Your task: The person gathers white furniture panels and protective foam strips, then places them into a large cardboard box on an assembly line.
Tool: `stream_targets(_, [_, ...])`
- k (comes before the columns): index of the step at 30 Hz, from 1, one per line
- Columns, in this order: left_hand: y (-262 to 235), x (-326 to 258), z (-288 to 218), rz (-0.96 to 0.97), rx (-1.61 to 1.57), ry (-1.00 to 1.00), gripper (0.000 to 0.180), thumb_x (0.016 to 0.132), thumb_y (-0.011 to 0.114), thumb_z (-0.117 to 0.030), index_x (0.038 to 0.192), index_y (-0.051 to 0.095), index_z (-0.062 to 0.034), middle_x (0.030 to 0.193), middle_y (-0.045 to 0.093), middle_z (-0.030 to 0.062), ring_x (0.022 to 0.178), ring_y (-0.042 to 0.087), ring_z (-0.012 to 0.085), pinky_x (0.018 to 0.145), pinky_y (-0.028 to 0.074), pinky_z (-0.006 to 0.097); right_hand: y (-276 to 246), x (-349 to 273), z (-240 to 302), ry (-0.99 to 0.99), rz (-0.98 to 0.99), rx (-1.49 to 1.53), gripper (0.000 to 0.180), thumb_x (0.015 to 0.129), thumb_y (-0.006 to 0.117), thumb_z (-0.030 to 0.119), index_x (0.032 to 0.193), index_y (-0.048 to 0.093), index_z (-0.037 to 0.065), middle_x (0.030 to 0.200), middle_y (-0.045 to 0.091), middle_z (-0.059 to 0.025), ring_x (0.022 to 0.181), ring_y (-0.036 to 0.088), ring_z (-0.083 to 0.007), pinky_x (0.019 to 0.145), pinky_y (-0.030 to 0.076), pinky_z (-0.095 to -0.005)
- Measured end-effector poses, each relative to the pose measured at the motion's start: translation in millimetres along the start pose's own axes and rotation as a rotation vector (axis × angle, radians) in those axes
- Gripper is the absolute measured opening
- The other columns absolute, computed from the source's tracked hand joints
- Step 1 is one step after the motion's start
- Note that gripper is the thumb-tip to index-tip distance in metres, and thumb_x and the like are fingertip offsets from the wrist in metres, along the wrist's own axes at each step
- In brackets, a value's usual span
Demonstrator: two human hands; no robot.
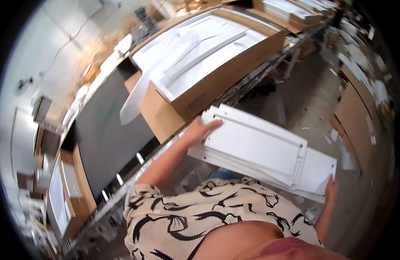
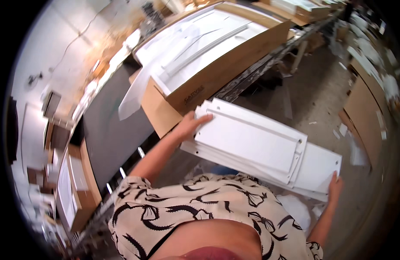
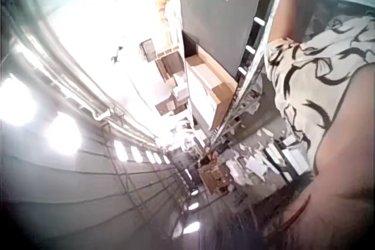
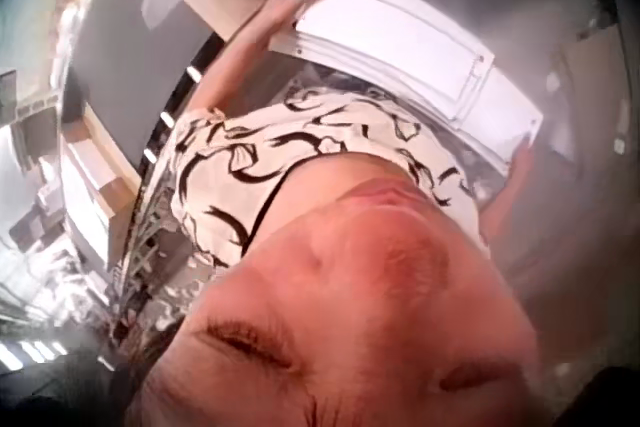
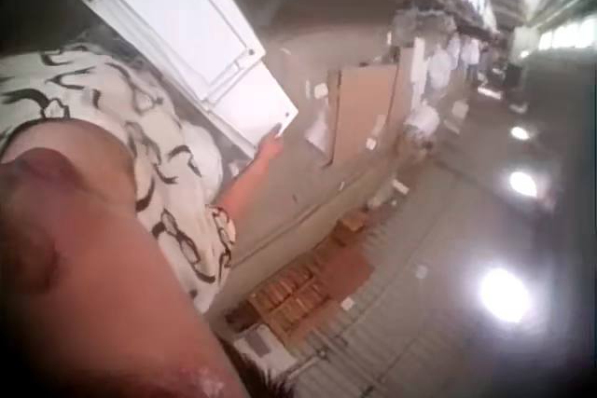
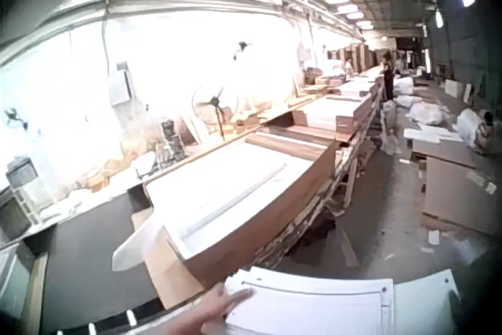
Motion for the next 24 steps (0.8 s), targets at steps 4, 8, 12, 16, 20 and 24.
stream_targets(4, [-32,-1,-66,-0.132,-0.123,-0.067,0.088,0.069,0.065,-0.061,0.111,0.047,0.0137,0.104,0.056,0.0238,0.095,0.058,0.0267,0.082,0.046,0.034,-23,172,118,-0.11,0.259,0.094,0.055,0.091,0.05,0.042,0.067,0.049,-0.007,0.059,0.047,-0.0118,0.057,0.039,-0.0176,0.055,0.036,-0.0364])
stream_targets(8, [-78,35,-91,-0.23,-0.318,-0.062,0.085,0.071,0.064,-0.059,0.114,0.046,0.0129,0.107,0.055,0.0219,0.097,0.057,0.0256,0.082,0.046,0.034,-4,293,249,-0.303,0.263,0.236,0.052,0.091,0.05,0.041,0.063,0.04,-0.001,0.059,0.038,-0.0027,0.06,0.033,-0.012,0.056,0.032,-0.0302])
stream_targets(12, [-127,82,-107,-0.328,-0.44,-0.021,0.085,0.072,0.063,-0.059,0.113,0.049,0.0142,0.105,0.057,0.0224,0.093,0.059,0.0274,0.079,0.048,0.038,53,390,383,-0.544,0.376,0.226,0.049,0.091,0.05,0.041,0.066,0.041,0.0,0.06,0.037,-0.0012,0.061,0.031,-0.0105,0.055,0.031,-0.0281])
stream_targets(16, [-167,121,-82,-0.498,-0.434,-0.048,0.088,0.072,0.063,-0.058,0.115,0.046,0.0174,0.108,0.056,0.0253,0.095,0.059,0.0305,0.079,0.048,0.039,129,441,496,-0.676,0.336,0.269,0.048,0.091,0.051,0.04,0.064,0.043,0.001,0.058,0.036,-0.0002,0.059,0.03,-0.0099,0.054,0.03,-0.0276])
stream_targets(20, [-193,141,-49,-0.579,-0.602,-0.155,0.089,0.072,0.064,-0.057,0.115,0.044,0.0187,0.111,0.053,0.027,0.099,0.056,0.0325,0.08,0.047,0.04,212,464,607,-0.843,0.44,0.405,0.05,0.09,0.053,0.04,0.062,0.042,0.0,0.058,0.038,0.0012,0.059,0.031,-0.0087,0.052,0.029,-0.0275])
stream_targets(24, [-201,149,1,-0.731,-0.648,-0.199,0.09,0.072,0.065,-0.055,0.117,0.042,0.0185,0.111,0.053,0.0264,0.1,0.056,0.0308,0.081,0.047,0.04,301,455,686,-0.888,0.632,0.479,0.049,0.089,0.055,0.039,0.059,0.046,0.003,0.056,0.037,0.0041,0.055,0.03,-0.0074,0.048,0.026,-0.0269])
Point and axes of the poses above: each hand's wrist, its own x-axis towards the middle knuckle, its own y-axis out of the palm, z = x × y, the point moved 5 cm from there along x, towards the middle knuckle
